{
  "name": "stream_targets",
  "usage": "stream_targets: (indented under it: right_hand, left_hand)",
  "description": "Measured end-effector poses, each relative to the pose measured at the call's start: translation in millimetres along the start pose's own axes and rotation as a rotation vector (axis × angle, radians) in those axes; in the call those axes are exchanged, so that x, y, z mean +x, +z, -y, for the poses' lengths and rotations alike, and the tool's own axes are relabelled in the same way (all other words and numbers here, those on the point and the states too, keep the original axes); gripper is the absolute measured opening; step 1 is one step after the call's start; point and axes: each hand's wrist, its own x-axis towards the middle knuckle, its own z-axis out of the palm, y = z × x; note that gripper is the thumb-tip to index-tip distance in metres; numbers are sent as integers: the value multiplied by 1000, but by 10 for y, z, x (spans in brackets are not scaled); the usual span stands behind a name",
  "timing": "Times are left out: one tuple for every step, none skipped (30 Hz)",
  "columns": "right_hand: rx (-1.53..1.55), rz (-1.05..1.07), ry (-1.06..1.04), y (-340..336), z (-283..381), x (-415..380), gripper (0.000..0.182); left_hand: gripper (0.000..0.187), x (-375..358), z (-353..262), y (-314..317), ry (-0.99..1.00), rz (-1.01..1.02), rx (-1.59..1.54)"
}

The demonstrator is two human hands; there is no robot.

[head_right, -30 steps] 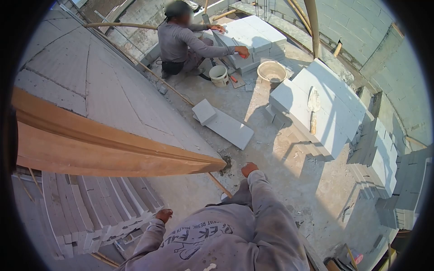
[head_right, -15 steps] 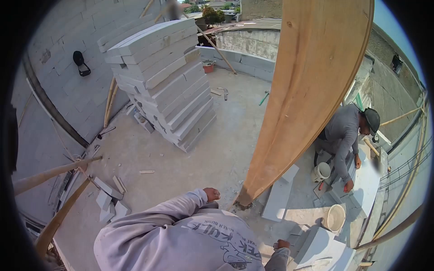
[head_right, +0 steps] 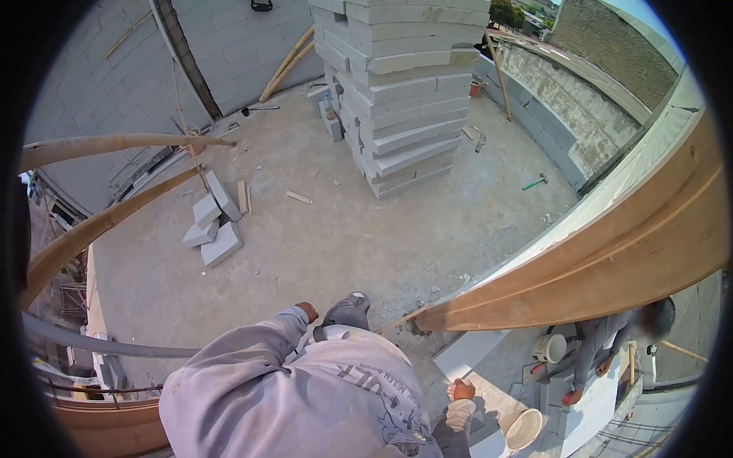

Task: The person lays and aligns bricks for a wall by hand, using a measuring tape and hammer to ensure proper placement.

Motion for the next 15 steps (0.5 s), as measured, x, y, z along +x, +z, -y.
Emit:
stream_targets:
  right_hand:
    - [-34, 25, -19, 71, 78, -120, 9]
    - [-178, 3, -215, 144, 97, -236, 6]
    - [-195, 18, -212, 178, 113, -349, 6]
    - [-299, 41, -142, 205, 124, -466, 7]
    - [-405, 63, -71, 248, 115, -516, 9]
    - [-428, 81, -71, 312, 115, -454, 9]
    - [-539, 114, -121, 270, 37, -444, 10]
    - [-650, 148, -174, -43, -230, -312, 12]
    - [-759, 182, -230, -292, -355, -146, 14]
    - [-865, 214, -287, -281, -253, 9, 17]
    - [-967, 246, -345, -246, -297, 68, 19]
    - [-1065, 276, -403, -210, -347, 102, 21]
    - [-1161, 307, -461, -198, -393, 174, 23]
    - [-1255, 337, -520, -165, -411, 220, 26]
    - [-1348, 366, -580, -101, -408, 296, 28]
  left_hand:
    - [35, 246, 159, 291, 37, -23, 18]
    - [35, 358, 279, 489, 71, -48, 31]
    - [35, 185, -266, 103, 55, -40, 17]
    - [38, -410, -424, -318, -318, -90, -389]
    - [40, -341, -484, -351, -194, -106, -295]
    - [40, -2, -449, -220, -68, -66, -287]
    - [40, 36, -521, -242, -36, -169, -347]
    - [39, 47, -590, -336, -7, -275, -405]
    - [39, -91, -661, -570, 12, -280, -437]
    - [39, -272, -703, -829, 32, -286, -468]
    - [39, -343, -675, -987, 15, -287, -484]
    - [40, -389, -629, -1125, 45, -275, -511]
    - [41, -403, -560, -1190, 75, -261, -536]
    - [41, -258, -438, -1084, 61, -262, -548]
    - [41, -23, -280, -898, -35, -236, -599]
